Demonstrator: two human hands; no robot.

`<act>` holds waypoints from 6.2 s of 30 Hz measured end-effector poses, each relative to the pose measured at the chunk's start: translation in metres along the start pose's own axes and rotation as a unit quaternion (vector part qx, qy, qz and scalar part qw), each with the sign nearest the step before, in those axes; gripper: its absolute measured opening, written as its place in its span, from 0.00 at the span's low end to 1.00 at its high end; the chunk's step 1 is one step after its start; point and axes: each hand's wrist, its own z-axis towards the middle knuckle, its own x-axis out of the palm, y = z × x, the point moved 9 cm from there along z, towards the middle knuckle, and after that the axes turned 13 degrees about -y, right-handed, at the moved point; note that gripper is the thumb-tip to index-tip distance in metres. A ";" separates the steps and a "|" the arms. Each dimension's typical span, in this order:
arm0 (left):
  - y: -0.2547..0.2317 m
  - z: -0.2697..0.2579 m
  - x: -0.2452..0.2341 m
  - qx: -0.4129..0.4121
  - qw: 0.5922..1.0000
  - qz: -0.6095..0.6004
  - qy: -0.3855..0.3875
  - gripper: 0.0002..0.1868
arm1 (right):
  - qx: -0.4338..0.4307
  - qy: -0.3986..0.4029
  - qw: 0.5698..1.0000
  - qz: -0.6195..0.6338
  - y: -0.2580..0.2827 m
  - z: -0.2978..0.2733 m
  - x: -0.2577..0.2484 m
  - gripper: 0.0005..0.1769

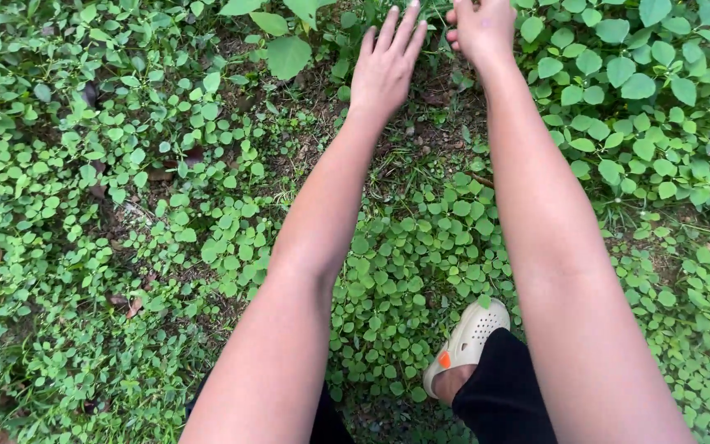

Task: Pulling weeds and grass from the ground by hand in an outdoor area.

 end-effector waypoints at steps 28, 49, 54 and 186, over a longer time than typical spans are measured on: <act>-0.072 0.015 0.073 -0.076 0.981 -0.123 0.126 0.20 | -0.312 0.134 0.803 -0.489 -0.076 -0.032 -0.028 0.12; -0.166 -0.087 0.092 -0.150 0.887 -0.246 0.360 0.25 | 0.029 0.155 0.836 -0.525 -0.192 -0.085 -0.080 0.50; -0.141 -0.061 0.106 -0.133 0.935 -0.172 0.280 0.20 | 0.032 0.121 0.844 -0.522 -0.193 -0.107 -0.093 0.43; -0.088 -0.038 0.081 -0.201 0.921 -0.199 0.268 0.30 | -0.163 -0.033 0.949 -0.267 -0.114 -0.055 -0.089 0.16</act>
